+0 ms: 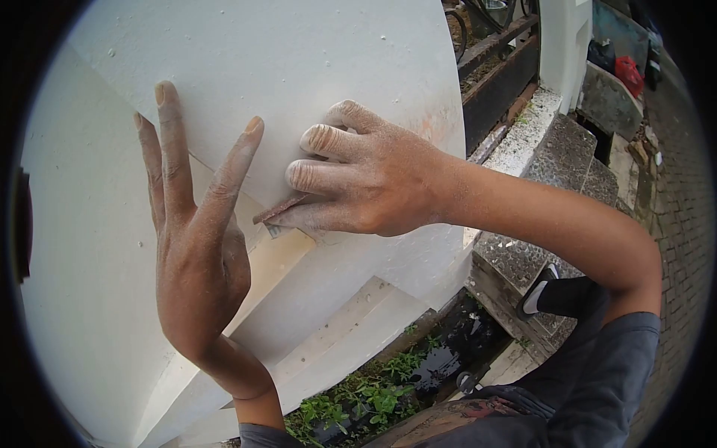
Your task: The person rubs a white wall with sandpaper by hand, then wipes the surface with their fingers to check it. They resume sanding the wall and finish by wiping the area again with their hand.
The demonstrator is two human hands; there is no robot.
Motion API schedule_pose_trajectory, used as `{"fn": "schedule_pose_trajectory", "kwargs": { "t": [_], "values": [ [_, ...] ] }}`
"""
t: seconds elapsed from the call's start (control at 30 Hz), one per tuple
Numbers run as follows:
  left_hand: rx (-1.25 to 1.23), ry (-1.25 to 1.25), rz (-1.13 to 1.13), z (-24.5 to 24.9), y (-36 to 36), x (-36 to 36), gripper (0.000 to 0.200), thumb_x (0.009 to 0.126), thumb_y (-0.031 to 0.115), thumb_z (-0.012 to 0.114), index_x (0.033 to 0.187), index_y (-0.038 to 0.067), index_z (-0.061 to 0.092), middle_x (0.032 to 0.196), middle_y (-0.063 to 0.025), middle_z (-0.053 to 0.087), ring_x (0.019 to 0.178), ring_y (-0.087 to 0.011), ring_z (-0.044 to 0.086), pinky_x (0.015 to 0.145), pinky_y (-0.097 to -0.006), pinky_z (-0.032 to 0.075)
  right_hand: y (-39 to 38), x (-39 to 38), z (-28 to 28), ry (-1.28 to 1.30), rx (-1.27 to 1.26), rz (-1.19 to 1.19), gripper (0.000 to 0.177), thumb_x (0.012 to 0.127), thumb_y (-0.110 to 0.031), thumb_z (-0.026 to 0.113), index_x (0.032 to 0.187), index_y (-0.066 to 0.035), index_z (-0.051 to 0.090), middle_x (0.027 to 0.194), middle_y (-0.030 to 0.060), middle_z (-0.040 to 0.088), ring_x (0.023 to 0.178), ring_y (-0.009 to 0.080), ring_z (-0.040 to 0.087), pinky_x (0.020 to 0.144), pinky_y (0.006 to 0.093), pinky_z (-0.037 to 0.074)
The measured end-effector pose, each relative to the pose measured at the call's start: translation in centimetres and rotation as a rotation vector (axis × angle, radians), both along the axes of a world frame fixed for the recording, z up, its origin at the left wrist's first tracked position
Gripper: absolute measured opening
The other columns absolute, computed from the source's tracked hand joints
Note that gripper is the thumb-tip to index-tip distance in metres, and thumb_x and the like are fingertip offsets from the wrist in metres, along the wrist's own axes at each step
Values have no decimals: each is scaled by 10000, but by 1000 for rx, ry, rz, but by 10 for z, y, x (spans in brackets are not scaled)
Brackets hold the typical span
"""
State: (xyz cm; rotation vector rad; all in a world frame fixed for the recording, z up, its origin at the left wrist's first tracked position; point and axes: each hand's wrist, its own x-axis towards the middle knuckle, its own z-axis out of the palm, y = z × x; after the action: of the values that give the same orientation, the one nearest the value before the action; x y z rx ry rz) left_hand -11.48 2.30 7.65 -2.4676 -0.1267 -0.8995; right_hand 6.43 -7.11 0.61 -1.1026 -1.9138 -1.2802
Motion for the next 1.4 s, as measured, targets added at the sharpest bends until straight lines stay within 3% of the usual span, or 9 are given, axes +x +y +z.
{"fn": "schedule_pose_trajectory", "kwargs": {
  "t": [0.13,0.23,0.47,0.6,0.83,0.93,1.03,1.23,1.4],
  "values": [
    [14,-13,-6,-1,1,1,894,599,-222,381,1292,327,513,1538,-37,137,1391,-379,134,1088,-519,292,5,-2,-22,-194,-141,35,287,798,-244,566,1069,-249,664,875,-33,483,905,168,481,793,342,412],
    [-35,8,13,0,-4,-2,899,595,-217,387,1294,335,509,1540,-24,134,1397,-369,117,1104,-529,248,-1,-2,-15,24,-29,-24,307,800,-252,568,1096,-245,653,888,-35,496,905,157,484,814,343,416],
    [-45,-18,59,5,-11,-1,772,695,-27,526,1381,298,391,1541,-32,122,1411,-334,77,1126,-541,132,-74,-23,-71,272,-414,-111,323,789,-199,606,1110,-212,641,866,-3,536,813,156,548,744,315,429],
    [-71,-196,-12,-3,-4,14,728,782,132,579,1441,197,278,1540,-107,88,1409,-346,76,1109,-562,125,-151,-18,-124,718,-660,-301,277,818,-170,604,1091,-154,646,851,44,605,733,228,605,659,363,475],
    [-116,-386,-153,-14,2,31,715,806,188,591,1443,155,270,1534,-144,94,1408,-348,93,1104,-565,118,-196,-6,-206,1021,-1003,-446,159,823,-221,613,849,-66,639,882,109,651,720,301,627,622,418,494],
    [-68,-399,-130,-7,5,23,675,803,171,594,1422,151,324,1522,-145,158,1396,-345,160,1101,-569,136,-185,-17,-223,966,-791,-308,144,815,-205,625,822,-62,640,876,98,634,746,296,619,630,412,494],
    [-47,-428,-89,-9,3,18,591,778,84,589,1350,124,442,1480,-146,280,1342,-341,310,1075,-544,257,-182,-29,-243,1145,-924,-384,132,804,-196,638,799,-64,645,848,87,609,754,292,609,648,407,495],
    [-75,-430,-122,-13,9,14,581,755,45,597,1318,135,485,1451,-144,331,1312,-337,353,1033,-483,370,-179,-41,-273,1186,-1103,-295,152,807,-213,625,853,-75,670,757,99,591,728,300,602,624,402,485],
    [-68,-410,-118,-12,7,13,578,743,26,592,1306,106,494,1438,-167,345,1314,-347,349,1043,-487,355,-179,-54,-253,1212,-1085,-279,152,789,-207,648,854,-73,678,766,100,608,706,305,605,626,398,491]
  ]
}}
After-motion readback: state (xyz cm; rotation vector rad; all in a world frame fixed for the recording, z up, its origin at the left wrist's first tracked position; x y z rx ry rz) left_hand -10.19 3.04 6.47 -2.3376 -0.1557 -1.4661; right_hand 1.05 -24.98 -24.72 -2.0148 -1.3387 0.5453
